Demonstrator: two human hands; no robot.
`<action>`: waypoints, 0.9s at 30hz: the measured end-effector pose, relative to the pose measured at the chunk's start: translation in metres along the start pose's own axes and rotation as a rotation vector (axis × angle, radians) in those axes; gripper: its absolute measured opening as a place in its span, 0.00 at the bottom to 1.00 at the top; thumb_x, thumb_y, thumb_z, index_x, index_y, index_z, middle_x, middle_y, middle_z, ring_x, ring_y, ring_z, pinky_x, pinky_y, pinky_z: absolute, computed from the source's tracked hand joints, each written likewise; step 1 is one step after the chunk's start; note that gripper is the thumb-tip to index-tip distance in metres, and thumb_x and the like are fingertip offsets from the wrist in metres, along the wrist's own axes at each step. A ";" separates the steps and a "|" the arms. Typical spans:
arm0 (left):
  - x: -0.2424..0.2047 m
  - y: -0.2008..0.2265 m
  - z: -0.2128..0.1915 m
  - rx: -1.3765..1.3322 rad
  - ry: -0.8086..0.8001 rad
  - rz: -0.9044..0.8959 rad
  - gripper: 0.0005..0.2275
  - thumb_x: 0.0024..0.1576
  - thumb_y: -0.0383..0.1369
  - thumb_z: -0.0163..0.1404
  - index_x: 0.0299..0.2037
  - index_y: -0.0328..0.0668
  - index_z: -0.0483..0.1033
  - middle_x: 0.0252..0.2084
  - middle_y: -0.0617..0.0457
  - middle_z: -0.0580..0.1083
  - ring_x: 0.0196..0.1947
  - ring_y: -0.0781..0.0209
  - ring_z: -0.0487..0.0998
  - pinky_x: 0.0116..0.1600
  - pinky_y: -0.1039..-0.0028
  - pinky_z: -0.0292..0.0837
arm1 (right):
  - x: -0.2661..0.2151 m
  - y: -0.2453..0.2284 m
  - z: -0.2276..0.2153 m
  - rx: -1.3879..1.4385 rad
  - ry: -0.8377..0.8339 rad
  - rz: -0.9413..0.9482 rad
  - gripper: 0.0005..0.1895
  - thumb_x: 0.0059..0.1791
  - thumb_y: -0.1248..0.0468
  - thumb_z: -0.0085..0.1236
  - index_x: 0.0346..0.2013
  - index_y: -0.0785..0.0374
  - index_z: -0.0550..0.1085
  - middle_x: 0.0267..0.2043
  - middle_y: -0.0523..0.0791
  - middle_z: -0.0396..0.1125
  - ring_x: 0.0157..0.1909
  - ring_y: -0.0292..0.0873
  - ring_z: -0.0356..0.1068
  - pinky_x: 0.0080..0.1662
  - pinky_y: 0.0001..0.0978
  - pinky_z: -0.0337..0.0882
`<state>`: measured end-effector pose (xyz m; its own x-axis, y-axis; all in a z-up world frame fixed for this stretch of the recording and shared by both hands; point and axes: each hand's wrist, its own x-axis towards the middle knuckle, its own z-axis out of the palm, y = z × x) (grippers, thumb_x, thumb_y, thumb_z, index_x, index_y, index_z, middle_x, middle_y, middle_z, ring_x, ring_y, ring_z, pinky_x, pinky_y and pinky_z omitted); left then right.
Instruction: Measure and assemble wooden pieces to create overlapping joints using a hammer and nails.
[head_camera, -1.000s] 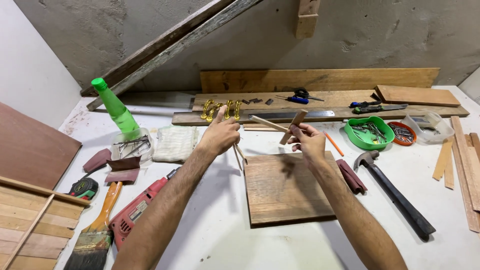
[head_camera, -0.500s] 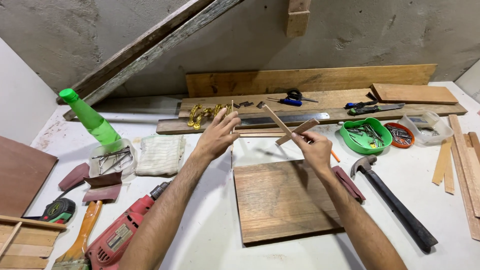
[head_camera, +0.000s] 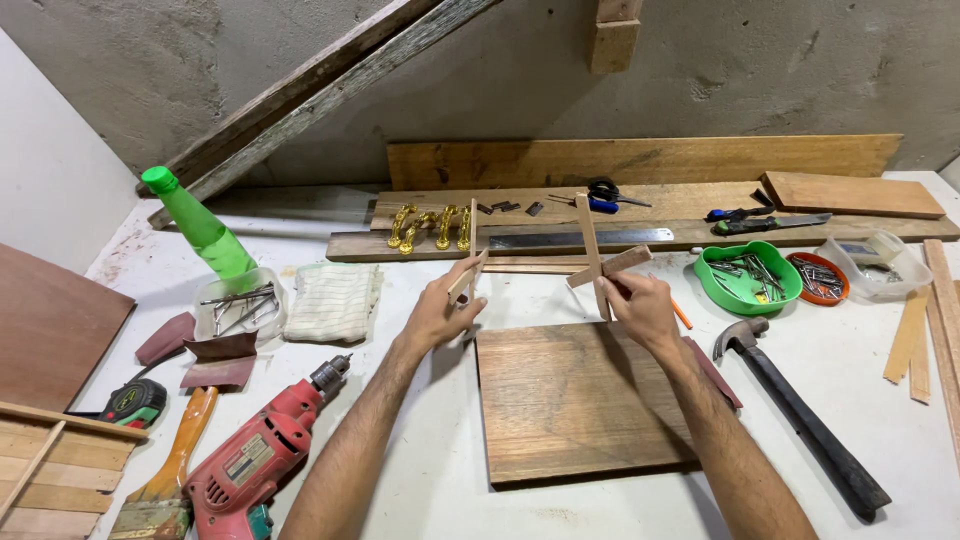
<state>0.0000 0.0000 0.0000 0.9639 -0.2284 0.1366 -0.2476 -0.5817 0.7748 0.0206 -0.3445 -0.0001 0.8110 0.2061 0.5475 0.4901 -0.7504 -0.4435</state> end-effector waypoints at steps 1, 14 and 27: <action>0.001 -0.001 0.002 0.001 -0.001 0.000 0.33 0.55 0.34 0.58 0.72 0.61 0.58 0.55 0.39 0.70 0.37 0.50 0.81 0.43 0.56 0.79 | 0.001 -0.004 0.003 0.001 0.001 0.001 0.13 0.52 0.58 0.61 0.36 0.67 0.83 0.27 0.49 0.77 0.23 0.47 0.75 0.54 0.50 0.71; -0.005 -0.018 -0.007 0.420 0.252 0.200 0.16 0.60 0.27 0.47 0.58 0.35 0.69 0.29 0.41 0.78 0.26 0.51 0.81 0.33 0.62 0.81 | -0.005 0.013 0.061 0.029 -0.167 0.132 0.13 0.54 0.57 0.58 0.36 0.64 0.82 0.27 0.47 0.76 0.23 0.39 0.74 0.24 0.32 0.74; -0.016 -0.007 -0.011 0.322 0.207 0.125 0.16 0.52 0.26 0.48 0.51 0.33 0.68 0.24 0.40 0.76 0.26 0.42 0.81 0.33 0.55 0.78 | -0.010 0.002 0.080 -0.086 -0.180 0.062 0.10 0.52 0.65 0.55 0.34 0.70 0.80 0.24 0.51 0.75 0.21 0.43 0.72 0.27 0.36 0.75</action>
<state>-0.0127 0.0163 -0.0011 0.9155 -0.1701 0.3646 -0.3506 -0.7819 0.5155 0.0386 -0.2975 -0.0635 0.8864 0.2616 0.3819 0.4152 -0.8141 -0.4061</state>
